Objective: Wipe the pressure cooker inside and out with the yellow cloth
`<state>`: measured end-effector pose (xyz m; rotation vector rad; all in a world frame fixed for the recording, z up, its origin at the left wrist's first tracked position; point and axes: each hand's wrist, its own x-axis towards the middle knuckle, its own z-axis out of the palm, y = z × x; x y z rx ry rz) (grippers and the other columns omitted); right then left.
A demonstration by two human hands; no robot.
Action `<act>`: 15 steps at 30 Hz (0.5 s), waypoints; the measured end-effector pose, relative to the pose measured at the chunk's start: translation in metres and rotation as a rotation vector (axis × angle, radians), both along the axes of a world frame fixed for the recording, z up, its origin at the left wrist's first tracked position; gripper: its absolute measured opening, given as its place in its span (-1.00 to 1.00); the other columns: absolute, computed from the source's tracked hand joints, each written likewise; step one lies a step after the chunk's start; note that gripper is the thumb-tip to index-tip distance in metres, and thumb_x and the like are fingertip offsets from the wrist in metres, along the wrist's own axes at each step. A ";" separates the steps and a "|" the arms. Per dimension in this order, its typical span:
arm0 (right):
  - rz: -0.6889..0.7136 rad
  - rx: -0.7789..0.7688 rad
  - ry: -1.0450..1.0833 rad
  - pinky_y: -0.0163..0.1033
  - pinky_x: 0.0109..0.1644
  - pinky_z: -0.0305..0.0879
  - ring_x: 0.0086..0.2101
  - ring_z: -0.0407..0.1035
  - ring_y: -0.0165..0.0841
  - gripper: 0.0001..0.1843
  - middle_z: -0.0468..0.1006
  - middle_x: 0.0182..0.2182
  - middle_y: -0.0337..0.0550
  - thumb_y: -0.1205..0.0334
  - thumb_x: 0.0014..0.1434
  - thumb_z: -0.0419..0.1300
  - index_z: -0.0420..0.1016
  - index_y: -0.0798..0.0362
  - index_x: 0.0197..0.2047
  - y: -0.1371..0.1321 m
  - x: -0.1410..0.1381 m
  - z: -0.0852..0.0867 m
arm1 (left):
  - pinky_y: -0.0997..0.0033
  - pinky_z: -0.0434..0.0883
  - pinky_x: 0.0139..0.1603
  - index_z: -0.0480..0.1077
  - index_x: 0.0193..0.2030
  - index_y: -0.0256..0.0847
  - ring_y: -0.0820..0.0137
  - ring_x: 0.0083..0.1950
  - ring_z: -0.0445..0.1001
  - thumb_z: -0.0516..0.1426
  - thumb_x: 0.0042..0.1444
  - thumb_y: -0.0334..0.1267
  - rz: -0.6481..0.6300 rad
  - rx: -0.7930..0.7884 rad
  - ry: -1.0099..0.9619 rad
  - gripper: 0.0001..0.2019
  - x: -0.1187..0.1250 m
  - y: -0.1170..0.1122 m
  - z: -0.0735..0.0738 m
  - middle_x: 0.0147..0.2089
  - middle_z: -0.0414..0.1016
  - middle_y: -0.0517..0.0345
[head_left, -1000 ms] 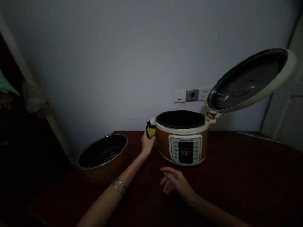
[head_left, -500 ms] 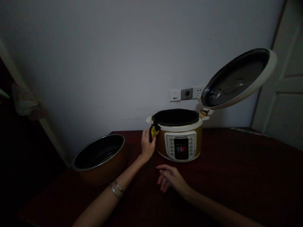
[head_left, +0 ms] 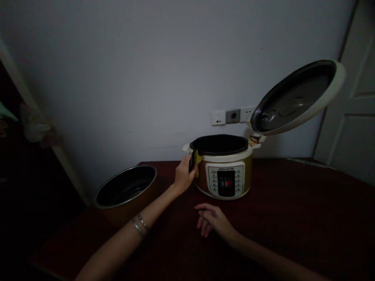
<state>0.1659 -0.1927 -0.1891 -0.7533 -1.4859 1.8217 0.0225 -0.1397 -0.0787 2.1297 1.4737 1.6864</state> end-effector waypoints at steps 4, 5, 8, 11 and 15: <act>0.014 0.012 -0.004 -0.28 -0.59 0.27 -0.65 0.39 -0.36 -0.30 0.47 -0.60 -0.25 -0.25 -0.13 0.21 0.32 0.13 -0.09 0.000 0.001 0.001 | 0.32 0.26 0.12 0.40 -0.10 -0.16 0.24 0.01 0.38 0.17 0.02 -0.37 -0.102 -0.090 0.097 -0.74 -0.003 -0.001 -0.020 -0.09 0.41 -0.02; 0.022 0.013 -0.010 -0.28 -0.58 0.27 -0.65 0.39 -0.36 -0.30 0.47 -0.60 -0.26 -0.25 -0.13 0.21 0.32 0.13 -0.08 0.000 0.001 0.002 | 0.33 0.27 0.10 0.40 -0.12 -0.16 0.25 -0.03 0.39 0.16 0.04 -0.36 -0.113 -0.117 0.107 -0.77 -0.003 -0.004 -0.033 -0.14 0.41 -0.01; 0.029 0.013 -0.025 -0.30 -0.59 0.24 -0.66 0.38 -0.37 -0.30 0.47 -0.60 -0.26 -0.23 -0.12 0.20 0.32 0.15 -0.07 -0.002 0.000 0.004 | 0.38 0.31 0.01 0.38 -0.18 -0.17 0.30 -0.16 0.40 0.13 0.10 -0.30 -0.148 -0.207 0.091 -0.87 -0.001 -0.015 -0.066 -0.23 0.40 0.04; 0.016 0.018 -0.030 -0.31 -0.61 0.22 -0.67 0.37 -0.38 -0.30 0.47 -0.61 -0.26 -0.22 -0.12 0.20 0.32 0.17 -0.07 -0.003 -0.001 0.003 | 0.39 0.32 -0.03 0.35 -0.16 -0.17 0.31 -0.16 0.39 0.09 0.15 -0.26 -0.179 -0.201 0.076 -0.87 0.004 -0.021 -0.068 -0.20 0.40 0.05; 0.025 0.019 -0.023 -0.32 -0.62 0.23 -0.67 0.37 -0.38 -0.32 0.46 -0.62 -0.28 -0.22 -0.13 0.21 0.30 0.14 -0.10 -0.003 -0.001 0.003 | 0.36 0.30 0.02 0.32 -0.13 -0.19 0.28 -0.09 0.39 0.07 0.18 -0.22 -0.059 -0.064 -0.033 -0.84 0.014 -0.015 -0.022 -0.15 0.41 0.01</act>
